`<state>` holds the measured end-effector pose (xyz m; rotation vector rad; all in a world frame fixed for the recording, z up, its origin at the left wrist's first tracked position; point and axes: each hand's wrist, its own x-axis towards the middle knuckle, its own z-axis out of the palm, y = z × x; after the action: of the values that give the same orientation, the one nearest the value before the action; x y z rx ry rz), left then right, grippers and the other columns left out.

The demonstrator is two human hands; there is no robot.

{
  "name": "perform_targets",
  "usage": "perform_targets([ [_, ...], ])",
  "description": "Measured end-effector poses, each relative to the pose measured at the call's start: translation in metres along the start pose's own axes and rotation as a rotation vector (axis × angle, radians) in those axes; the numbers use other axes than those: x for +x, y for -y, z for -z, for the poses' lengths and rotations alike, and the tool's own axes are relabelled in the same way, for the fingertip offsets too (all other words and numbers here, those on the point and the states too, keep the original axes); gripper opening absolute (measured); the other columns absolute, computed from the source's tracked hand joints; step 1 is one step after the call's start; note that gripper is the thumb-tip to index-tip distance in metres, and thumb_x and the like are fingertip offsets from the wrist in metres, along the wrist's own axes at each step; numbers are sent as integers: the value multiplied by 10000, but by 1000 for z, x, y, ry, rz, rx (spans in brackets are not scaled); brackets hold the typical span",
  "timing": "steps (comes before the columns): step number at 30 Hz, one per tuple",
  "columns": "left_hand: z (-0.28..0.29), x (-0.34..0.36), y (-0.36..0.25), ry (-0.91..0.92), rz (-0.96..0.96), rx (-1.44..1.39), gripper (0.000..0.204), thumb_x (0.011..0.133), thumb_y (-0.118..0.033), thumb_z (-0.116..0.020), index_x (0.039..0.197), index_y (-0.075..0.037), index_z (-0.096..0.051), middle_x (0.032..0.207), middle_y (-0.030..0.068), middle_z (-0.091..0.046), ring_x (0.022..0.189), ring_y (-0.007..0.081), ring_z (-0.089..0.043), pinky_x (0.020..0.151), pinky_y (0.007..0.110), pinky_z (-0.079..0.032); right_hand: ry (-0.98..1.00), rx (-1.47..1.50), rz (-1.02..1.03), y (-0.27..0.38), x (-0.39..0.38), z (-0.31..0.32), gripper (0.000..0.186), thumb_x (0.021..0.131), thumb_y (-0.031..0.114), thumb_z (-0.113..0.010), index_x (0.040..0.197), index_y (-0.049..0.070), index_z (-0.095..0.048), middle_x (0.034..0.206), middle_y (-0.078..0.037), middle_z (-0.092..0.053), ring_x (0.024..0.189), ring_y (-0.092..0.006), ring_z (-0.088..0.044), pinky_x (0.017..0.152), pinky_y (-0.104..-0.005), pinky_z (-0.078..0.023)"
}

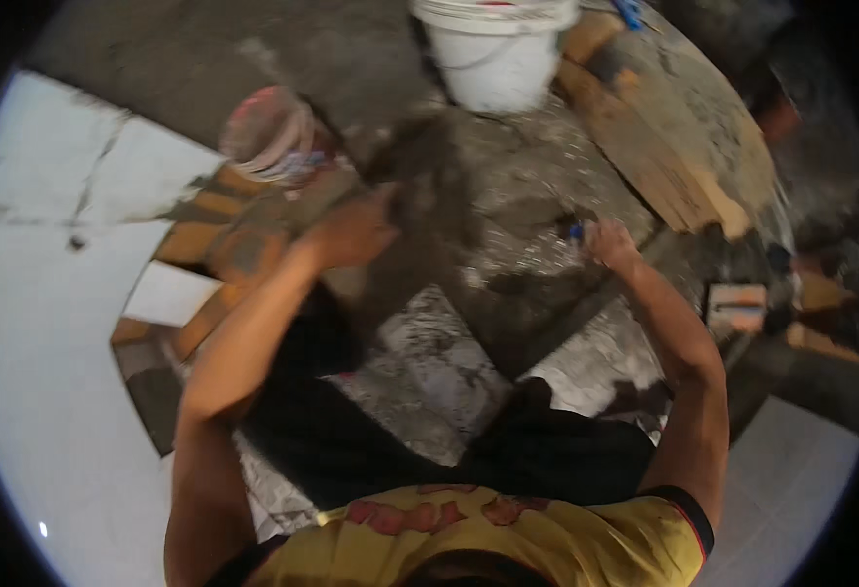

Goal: The person applies mortar onto the back of a tile using a trowel while crouching in a construction area.

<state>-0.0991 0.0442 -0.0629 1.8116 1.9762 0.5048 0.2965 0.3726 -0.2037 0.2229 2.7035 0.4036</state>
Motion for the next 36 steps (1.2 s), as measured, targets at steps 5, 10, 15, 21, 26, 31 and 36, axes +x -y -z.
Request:
perform_targets([
  [5,46,-18,-50,194,345,-49,668,965,-177,-588,1536,-43,-268,1349,343,-541,1279,457,-525,1064,495,-415,59,310,-191,-6,-32,73,507,975,462,-569,1165,-2,-644,1078,-262,-670,1004,-416,-686,869,-495,-558],
  [10,24,-6,-46,145,236,11,660,967,-170,-581,1534,-37,-269,1374,335,-528,1320,454,-488,1084,478,-390,228,856,-68,64,75,174,542,1006,471,-471,1151,-13,-666,1048,-260,-705,982,-420,-702,854,-535,-547],
  [15,12,-2,-47,148,267,-77,656,955,-185,-597,1516,-17,-300,1378,325,-527,1312,447,-496,1083,475,-391,590,821,-242,45,151,122,578,988,492,-476,1229,-10,-633,1131,-188,-713,1014,-367,-710,858,-496,-558],
  [21,44,-35,-38,161,334,-20,673,931,-156,-610,1522,-19,-316,1491,277,-439,1402,404,-418,1146,443,-338,285,647,-485,-7,56,84,618,958,563,-517,1177,7,-675,1167,-250,-692,1068,-435,-679,920,-505,-540],
  [26,51,-46,-42,186,385,-68,650,938,-146,-602,1513,-21,-327,1450,289,-471,1361,414,-460,1109,448,-367,116,500,-231,53,-15,98,553,980,535,-517,1028,9,-678,972,-248,-711,879,-474,-693,797,-529,-565],
  [31,38,-31,-45,166,235,-108,633,945,-141,-589,1512,-32,-329,1387,297,-526,1323,417,-500,1080,452,-388,184,599,-221,106,43,84,561,990,532,-497,1131,10,-647,974,-235,-713,952,-436,-699,852,-485,-563],
  [36,37,-30,-52,140,247,-96,633,942,-150,-596,1499,4,-338,1417,284,-513,1336,412,-490,1095,446,-378,244,541,-341,53,27,62,604,993,547,-485,1113,-23,-644,992,-233,-717,977,-395,-705,864,-467,-561],
])
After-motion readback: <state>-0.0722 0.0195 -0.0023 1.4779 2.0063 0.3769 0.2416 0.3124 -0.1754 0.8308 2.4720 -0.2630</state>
